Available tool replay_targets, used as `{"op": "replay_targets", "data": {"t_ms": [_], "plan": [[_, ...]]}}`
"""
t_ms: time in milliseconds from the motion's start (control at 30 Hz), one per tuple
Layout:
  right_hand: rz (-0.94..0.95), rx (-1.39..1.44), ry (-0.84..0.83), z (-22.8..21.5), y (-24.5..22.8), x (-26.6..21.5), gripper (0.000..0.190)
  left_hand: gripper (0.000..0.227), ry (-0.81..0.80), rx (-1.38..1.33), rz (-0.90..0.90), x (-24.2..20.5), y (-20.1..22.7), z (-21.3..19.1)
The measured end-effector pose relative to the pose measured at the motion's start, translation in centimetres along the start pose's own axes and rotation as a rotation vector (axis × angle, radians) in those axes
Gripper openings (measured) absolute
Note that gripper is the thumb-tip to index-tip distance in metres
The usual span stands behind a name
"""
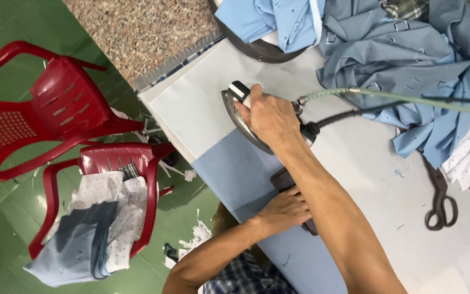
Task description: The person irons a light blue patterned fabric on a white worktable using a steam iron and a wooden pressing block, then flips the fabric and continues ironing. They measure the fabric with a wooden ruler and chalk, then cut it with scissors into a rectangular piece.
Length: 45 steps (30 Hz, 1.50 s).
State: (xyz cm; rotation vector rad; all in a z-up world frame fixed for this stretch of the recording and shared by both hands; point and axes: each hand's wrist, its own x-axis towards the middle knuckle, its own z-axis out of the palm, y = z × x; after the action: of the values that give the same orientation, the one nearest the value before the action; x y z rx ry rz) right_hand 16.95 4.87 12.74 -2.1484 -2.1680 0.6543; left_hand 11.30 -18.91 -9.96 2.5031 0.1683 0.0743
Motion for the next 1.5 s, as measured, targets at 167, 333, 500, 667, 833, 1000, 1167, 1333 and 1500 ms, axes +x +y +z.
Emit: {"op": "replay_targets", "data": {"t_ms": [167,333,500,667,833,1000,1167,1333,1500], "plan": [[-0.036,0.071,-0.027,-2.8,2.7,0.8,0.048,0.065,-0.274,0.138,-0.048,-0.8,0.5,-20.4],[0.092,0.176,-0.040,-3.7,7.8,-1.2,0.049,0.072,0.066,0.198,0.065,-3.1,-5.9,-23.4],[0.368,0.108,-0.013,-3.1,11.6,-8.2,0.054,0.082,-0.024,0.120,-0.130,-4.3,-10.7,-26.9],[0.580,0.186,-0.041,-1.0,12.3,-16.5,0.052,0.081,-0.091,0.098,-0.143,-3.8,-11.4,-27.7],[0.647,0.322,-0.082,-0.5,8.4,-24.6,0.057,0.088,-0.101,0.109,-0.152,-2.5,-13.8,-27.2],[0.416,0.238,0.107,5.2,5.9,-31.6,0.052,0.078,-0.187,0.215,-0.241,-0.3,-11.5,-26.9],[0.397,0.195,0.123,9.2,7.0,-39.1,0.052,0.088,-0.340,0.350,-0.190,0.7,-1.3,-21.2],[0.469,0.308,0.003,10.5,10.9,-49.1,0.036,0.093,-0.451,0.394,-0.131,3.1,9.9,-14.4],[0.635,0.270,0.081,11.2,14.3,-58.6,0.036,0.090,-0.510,0.393,-0.095,5.8,20.0,-8.1]]}}
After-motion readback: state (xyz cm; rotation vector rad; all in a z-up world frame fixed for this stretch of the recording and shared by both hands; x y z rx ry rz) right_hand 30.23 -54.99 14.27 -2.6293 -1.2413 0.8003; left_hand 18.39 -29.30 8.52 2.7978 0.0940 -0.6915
